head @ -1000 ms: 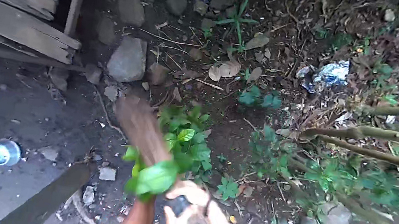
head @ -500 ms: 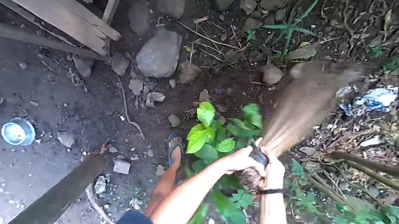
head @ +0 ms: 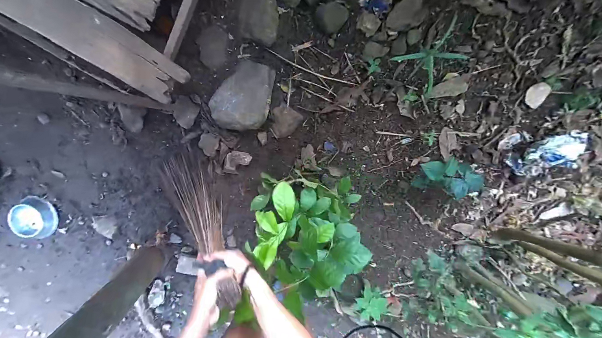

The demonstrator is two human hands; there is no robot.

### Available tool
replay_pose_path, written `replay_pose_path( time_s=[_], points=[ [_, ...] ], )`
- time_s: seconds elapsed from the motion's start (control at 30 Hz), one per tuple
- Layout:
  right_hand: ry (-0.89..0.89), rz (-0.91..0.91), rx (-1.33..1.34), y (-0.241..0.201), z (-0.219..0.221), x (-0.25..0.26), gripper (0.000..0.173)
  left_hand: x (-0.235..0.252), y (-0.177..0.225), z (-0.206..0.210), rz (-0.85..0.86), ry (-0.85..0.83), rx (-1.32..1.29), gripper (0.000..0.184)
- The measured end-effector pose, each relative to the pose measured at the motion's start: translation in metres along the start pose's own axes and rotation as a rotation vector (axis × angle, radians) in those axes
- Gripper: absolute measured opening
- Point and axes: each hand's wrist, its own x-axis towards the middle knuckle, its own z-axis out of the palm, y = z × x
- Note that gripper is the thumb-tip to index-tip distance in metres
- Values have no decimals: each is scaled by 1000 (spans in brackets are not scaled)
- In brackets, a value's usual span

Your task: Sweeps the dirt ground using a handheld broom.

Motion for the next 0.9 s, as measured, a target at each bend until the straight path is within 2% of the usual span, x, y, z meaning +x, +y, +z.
replay_pose_path(
  time_s=[0.07,0.1,0.13,0.17,0.27,0.33,0.4,0.47,0.5,0.53,0.6,0.63,0.67,0.73,0.8,0.83,0.9],
  points=[
    [148,-69,49,-43,-21,4,26,29,33,36,-29,-131,39,46],
    [222,-129,78,-51,-36,-10,22,25,42,51,-43,-225,63,53],
    [296,-185,86,-47,-53,-28,18,13,40,63,-56,-319,71,69],
    [372,-243,73,-34,-68,-47,15,-5,29,70,-60,-382,79,78],
    [535,-299,64,36,-88,-114,25,-67,-34,54,-73,-508,131,79],
    [540,-200,92,61,-100,-148,18,-108,-53,56,-121,-512,162,74],
    [462,-42,91,59,-119,-154,8,-135,-41,81,-255,-430,136,70],
    [441,-19,132,28,-148,-144,14,-115,-35,124,-278,-428,125,67],
    [482,-95,175,15,-170,-136,14,-99,-31,151,-237,-487,150,66],
    [524,-209,237,0,-196,-132,14,-88,-21,181,-179,-573,165,67],
    [565,-392,394,-16,-244,-141,19,-77,-10,233,-95,-790,190,81],
    [595,-456,472,-17,-257,-143,21,-72,-10,249,-63,-871,226,89],
    [636,-514,514,-13,-261,-144,21,-68,-10,255,-23,-938,275,88],
    [787,-611,514,5,-245,-151,13,-68,-11,238,72,-1056,385,83],
    [828,-670,490,25,-214,-167,13,-81,-12,202,130,-1096,473,82],
    [800,-662,473,32,-200,-177,17,-92,-13,186,130,-1060,479,86],
    [643,-537,391,44,-177,-193,24,-124,-17,154,88,-857,446,92]
  ],
)
